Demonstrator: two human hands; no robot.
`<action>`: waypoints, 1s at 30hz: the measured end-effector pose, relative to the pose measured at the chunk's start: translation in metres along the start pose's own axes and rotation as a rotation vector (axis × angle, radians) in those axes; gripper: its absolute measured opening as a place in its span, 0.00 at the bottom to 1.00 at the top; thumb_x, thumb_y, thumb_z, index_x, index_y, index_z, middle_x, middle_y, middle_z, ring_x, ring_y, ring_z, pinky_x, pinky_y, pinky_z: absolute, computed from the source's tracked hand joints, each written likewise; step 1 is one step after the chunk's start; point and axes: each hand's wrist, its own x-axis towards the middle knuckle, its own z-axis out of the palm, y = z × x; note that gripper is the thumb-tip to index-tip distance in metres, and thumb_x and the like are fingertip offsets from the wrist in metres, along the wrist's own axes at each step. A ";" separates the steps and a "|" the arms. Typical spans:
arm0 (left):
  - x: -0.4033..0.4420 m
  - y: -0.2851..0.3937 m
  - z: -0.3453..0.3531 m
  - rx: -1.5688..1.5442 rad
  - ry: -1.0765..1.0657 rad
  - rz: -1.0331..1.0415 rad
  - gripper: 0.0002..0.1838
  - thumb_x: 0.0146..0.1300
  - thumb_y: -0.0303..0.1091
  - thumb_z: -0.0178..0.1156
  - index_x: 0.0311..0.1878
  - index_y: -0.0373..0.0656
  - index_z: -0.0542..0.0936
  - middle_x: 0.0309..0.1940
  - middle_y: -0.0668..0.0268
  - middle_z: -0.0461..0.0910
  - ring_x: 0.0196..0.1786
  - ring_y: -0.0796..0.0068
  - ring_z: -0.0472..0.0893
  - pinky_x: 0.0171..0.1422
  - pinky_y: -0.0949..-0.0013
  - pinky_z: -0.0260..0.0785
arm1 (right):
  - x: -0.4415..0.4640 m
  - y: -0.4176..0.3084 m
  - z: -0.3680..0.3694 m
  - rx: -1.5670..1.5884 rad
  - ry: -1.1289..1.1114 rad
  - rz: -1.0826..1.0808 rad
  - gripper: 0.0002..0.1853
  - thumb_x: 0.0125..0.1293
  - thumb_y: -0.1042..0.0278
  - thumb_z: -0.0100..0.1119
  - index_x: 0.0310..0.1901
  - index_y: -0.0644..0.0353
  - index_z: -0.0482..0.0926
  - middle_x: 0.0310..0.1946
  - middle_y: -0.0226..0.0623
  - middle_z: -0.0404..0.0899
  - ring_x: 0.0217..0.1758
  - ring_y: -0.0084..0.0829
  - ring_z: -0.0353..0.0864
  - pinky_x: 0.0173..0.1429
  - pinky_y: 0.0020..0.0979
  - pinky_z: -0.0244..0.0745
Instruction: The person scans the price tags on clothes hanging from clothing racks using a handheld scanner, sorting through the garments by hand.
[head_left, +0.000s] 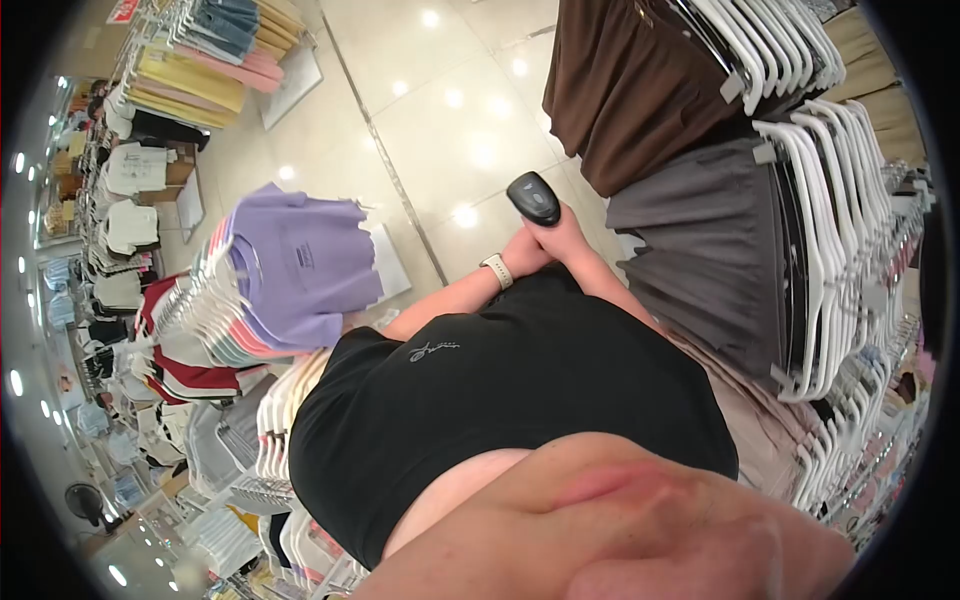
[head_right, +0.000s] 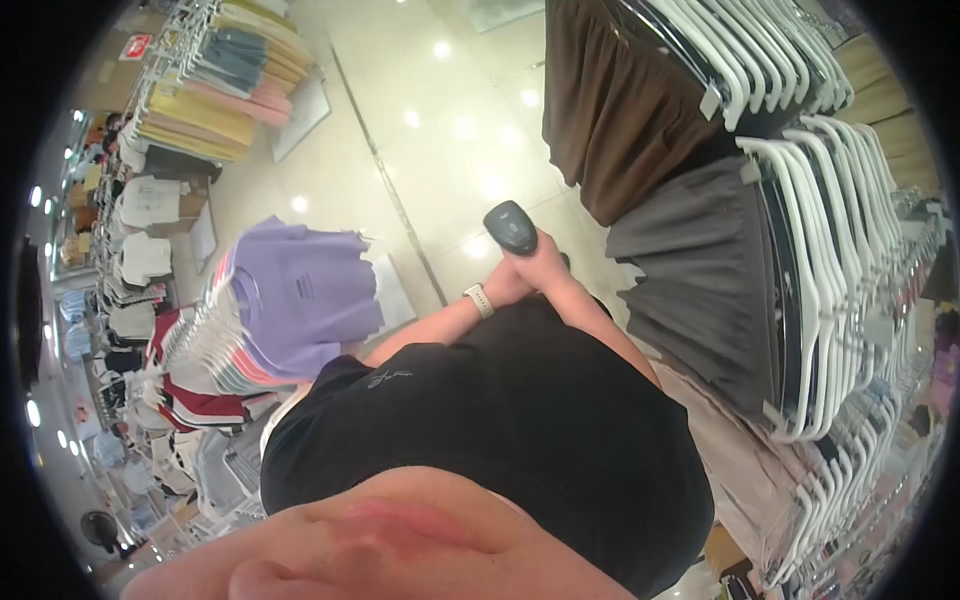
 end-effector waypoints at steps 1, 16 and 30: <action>0.013 0.001 -0.004 0.005 -0.027 -0.002 0.17 0.59 0.35 0.70 0.48 0.38 0.82 0.45 0.51 0.86 0.50 0.52 0.85 0.57 0.55 0.75 | 0.011 -0.001 -0.006 -0.001 0.022 0.000 0.15 0.62 0.65 0.71 0.47 0.65 0.83 0.39 0.44 0.88 0.44 0.34 0.88 0.49 0.36 0.80; 0.134 -0.031 -0.100 0.038 -0.061 -0.061 0.19 0.58 0.42 0.71 0.48 0.38 0.84 0.42 0.49 0.87 0.49 0.49 0.85 0.55 0.54 0.76 | 0.166 -0.007 0.009 0.061 0.036 -0.051 0.12 0.61 0.70 0.71 0.44 0.65 0.84 0.38 0.38 0.88 0.41 0.28 0.86 0.48 0.35 0.80; 0.270 -0.061 -0.315 0.035 0.143 0.167 0.13 0.60 0.37 0.68 0.45 0.41 0.85 0.39 0.52 0.88 0.46 0.50 0.86 0.51 0.55 0.77 | 0.385 -0.077 0.121 -0.039 0.165 -0.201 0.11 0.60 0.70 0.71 0.42 0.66 0.83 0.34 0.40 0.87 0.36 0.27 0.84 0.44 0.34 0.79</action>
